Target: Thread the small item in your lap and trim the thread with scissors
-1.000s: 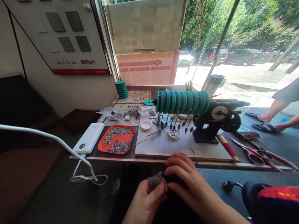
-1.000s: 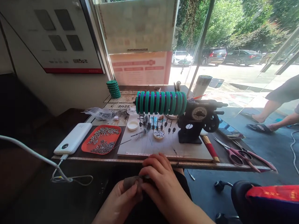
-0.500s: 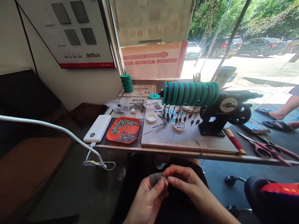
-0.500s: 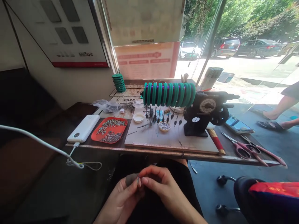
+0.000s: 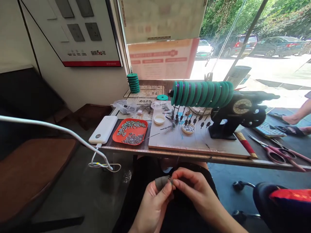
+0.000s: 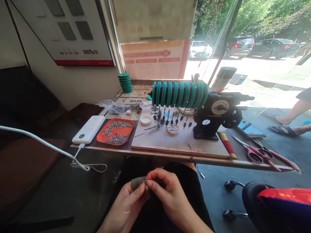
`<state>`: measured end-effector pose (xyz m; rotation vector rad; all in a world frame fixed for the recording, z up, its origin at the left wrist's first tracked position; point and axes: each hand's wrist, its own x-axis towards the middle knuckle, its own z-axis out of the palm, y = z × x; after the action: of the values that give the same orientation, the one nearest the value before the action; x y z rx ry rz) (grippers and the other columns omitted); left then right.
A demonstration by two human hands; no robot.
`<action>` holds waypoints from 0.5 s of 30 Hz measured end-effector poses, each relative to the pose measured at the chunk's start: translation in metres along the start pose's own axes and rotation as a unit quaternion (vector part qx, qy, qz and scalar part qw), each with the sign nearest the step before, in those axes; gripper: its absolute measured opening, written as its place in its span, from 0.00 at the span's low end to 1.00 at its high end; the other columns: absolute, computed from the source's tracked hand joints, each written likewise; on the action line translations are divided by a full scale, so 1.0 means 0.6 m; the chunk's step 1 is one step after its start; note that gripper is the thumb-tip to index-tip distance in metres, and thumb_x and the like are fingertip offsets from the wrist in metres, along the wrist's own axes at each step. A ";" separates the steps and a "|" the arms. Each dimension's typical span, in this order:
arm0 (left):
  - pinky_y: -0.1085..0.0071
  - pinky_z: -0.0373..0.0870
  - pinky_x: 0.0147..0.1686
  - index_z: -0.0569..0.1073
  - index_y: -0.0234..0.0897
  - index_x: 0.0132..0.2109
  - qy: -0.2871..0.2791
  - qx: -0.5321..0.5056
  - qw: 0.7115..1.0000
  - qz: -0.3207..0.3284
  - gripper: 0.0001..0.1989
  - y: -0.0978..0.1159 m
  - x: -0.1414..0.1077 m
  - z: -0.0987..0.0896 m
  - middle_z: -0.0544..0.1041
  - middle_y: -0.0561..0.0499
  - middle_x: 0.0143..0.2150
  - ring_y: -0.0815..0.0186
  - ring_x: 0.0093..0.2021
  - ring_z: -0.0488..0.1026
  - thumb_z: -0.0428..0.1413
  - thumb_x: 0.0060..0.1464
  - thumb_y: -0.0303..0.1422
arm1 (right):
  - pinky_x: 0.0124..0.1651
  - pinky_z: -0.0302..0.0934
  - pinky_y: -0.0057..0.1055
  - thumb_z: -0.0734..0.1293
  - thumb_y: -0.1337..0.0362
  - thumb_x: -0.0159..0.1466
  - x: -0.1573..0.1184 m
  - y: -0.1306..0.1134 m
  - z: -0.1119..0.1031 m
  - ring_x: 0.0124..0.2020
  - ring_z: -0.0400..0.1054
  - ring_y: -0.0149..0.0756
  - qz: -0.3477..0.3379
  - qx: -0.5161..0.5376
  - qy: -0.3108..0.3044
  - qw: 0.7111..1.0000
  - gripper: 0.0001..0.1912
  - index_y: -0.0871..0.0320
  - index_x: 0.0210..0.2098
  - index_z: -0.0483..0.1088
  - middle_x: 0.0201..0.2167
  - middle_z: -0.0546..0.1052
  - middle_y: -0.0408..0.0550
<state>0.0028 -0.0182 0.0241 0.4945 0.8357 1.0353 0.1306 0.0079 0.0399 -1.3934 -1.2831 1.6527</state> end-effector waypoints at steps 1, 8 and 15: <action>0.74 0.58 0.36 0.74 0.31 0.31 0.005 0.009 1.000 0.002 0.08 0.000 -0.001 0.000 0.66 0.50 0.27 0.71 0.30 0.58 0.59 0.47 0.34 | 0.33 0.56 0.07 0.63 0.47 0.47 0.000 0.002 -0.001 0.28 0.59 0.10 0.004 -0.004 0.003 1.000 0.26 0.68 0.28 0.67 0.26 0.68 0.43; 0.74 0.57 0.35 0.71 0.30 0.29 0.012 0.062 0.998 0.010 0.09 0.001 -0.006 0.002 0.64 0.51 0.28 0.71 0.30 0.56 0.56 0.50 0.34 | 0.34 0.59 0.10 0.67 0.51 0.44 0.000 -0.002 -0.017 0.29 0.63 0.12 0.070 0.062 -0.067 0.993 0.23 0.65 0.31 0.66 0.28 0.70 0.42; 0.75 0.59 0.38 0.72 0.33 0.31 -0.005 0.097 0.995 0.033 0.08 -0.006 -0.004 -0.002 0.65 0.53 0.28 0.72 0.32 0.59 0.54 0.52 0.34 | 0.30 0.55 0.07 0.66 0.54 0.47 0.003 0.019 0.003 0.25 0.58 0.08 0.054 0.130 -0.033 0.989 0.19 0.67 0.26 0.63 0.21 0.64 0.39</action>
<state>0.0031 -0.0220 0.0214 0.6954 0.9209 1.0152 0.1299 0.0054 0.0286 -1.2770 -0.9980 1.8789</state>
